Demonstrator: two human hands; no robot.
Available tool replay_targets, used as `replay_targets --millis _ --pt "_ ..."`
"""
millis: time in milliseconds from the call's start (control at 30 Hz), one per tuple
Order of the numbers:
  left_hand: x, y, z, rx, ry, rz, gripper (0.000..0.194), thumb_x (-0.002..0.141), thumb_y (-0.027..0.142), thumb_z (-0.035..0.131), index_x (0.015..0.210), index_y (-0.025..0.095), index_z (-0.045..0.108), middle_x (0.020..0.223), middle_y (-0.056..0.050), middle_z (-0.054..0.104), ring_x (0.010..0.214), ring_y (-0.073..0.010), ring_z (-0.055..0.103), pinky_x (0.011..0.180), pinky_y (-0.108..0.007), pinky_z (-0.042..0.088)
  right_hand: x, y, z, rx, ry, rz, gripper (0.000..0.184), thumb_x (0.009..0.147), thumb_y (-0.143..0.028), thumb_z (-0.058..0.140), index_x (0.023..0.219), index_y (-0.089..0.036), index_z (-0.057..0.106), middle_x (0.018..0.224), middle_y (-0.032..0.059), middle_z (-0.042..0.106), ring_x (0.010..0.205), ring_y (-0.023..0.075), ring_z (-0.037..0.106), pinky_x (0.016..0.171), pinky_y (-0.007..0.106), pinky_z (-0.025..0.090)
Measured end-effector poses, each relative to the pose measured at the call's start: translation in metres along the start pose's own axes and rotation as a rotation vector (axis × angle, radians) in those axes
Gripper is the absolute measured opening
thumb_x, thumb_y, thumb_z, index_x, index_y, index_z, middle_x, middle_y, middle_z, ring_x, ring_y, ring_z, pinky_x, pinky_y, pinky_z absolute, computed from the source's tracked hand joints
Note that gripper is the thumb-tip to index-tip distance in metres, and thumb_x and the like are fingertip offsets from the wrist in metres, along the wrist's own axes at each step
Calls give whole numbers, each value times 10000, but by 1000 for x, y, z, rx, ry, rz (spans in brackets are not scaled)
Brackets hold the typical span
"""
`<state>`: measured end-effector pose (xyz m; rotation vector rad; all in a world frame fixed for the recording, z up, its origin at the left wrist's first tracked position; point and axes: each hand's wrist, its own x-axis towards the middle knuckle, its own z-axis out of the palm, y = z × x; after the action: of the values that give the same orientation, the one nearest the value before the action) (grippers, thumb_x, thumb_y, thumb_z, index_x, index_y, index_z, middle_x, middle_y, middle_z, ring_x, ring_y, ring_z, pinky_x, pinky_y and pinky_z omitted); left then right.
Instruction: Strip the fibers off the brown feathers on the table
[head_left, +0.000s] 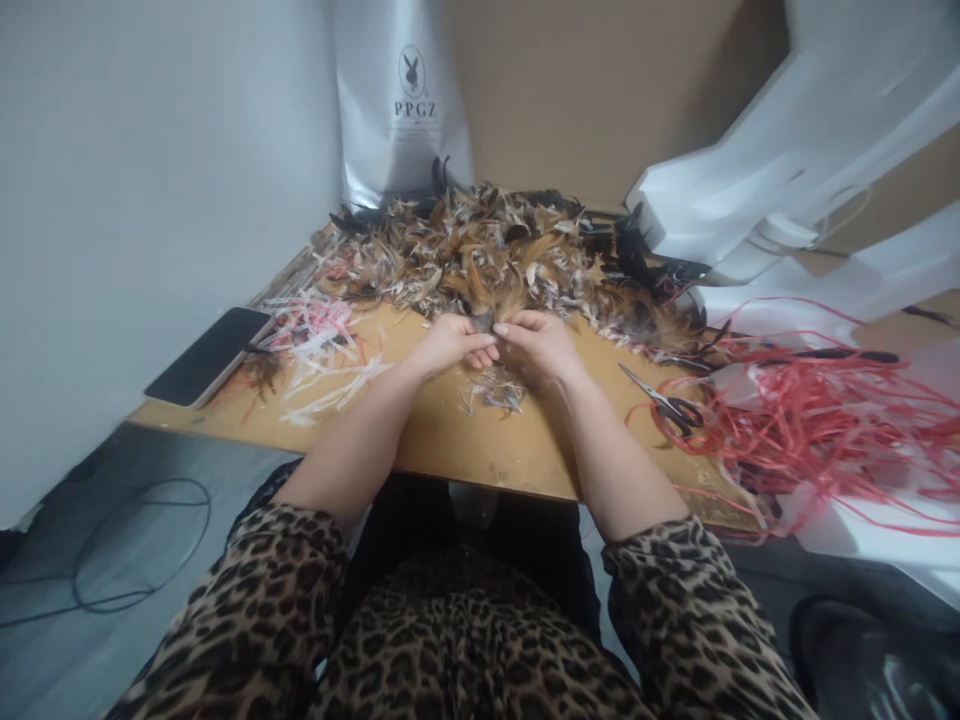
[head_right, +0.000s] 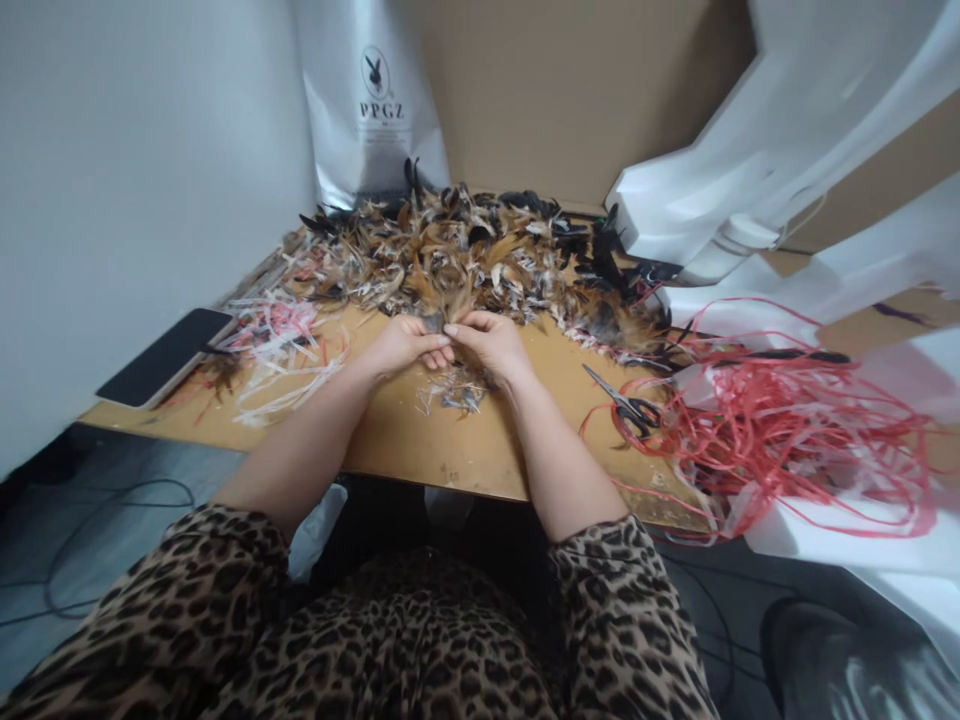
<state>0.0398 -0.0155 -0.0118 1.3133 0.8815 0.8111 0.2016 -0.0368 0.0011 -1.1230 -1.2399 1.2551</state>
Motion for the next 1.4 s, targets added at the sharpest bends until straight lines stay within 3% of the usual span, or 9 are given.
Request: replay_targets --millis 167,333,500,833,1200,1267,1400 --pt "2 -2 4 81 -35 -13 121 753 93 634 638 59 655 588 -72 674 480 -104 621 484 -194 496 -4 -5 2 -291 -39 -130 267 633 -378 730 568 -143 621 543 1 594 517 98 479 535 250 374" --pt "2 -1 7 87 -24 -25 116 756 100 634 649 58 649 594 -77 677 490 -100 623 495 -191 500 -2 0 3 -289 -1 -179 216 664 -331 677 575 -143 621 550 4 601 518 101 486 528 244 384" --pt "2 -4 12 63 28 -34 61 754 91 639 700 63 644 577 -52 673 505 -98 629 527 -195 520 -1 1 0 -336 43 -131 200 653 -307 677 569 -136 616 526 -2 587 491 91 473 493 231 364" --pt "-4 2 12 -71 -23 -63 110 773 125 647 678 73 664 583 -55 658 516 -76 612 551 -182 504 6 4 -6 -249 8 -162 195 631 -314 706 560 -147 634 565 9 630 522 103 505 519 240 388" --pt "0 -5 10 -7 39 -57 154 757 144 668 624 70 653 554 -58 644 463 -82 578 505 -196 473 2 -1 0 -281 -1 -132 242 641 -345 713 561 -138 617 560 0 592 526 93 462 533 248 360" --pt "1 -4 8 -48 68 -69 154 763 143 665 630 66 653 560 -60 647 465 -80 579 504 -190 469 2 -1 1 -256 40 -118 260 629 -377 728 597 -141 624 568 -3 585 535 95 461 543 251 367" --pt "2 -1 4 -231 156 -69 129 787 166 657 701 70 663 643 -76 686 544 -76 622 554 -169 480 4 1 3 -112 101 -136 362 608 -403 754 857 -169 636 666 -13 598 586 103 499 588 254 410"
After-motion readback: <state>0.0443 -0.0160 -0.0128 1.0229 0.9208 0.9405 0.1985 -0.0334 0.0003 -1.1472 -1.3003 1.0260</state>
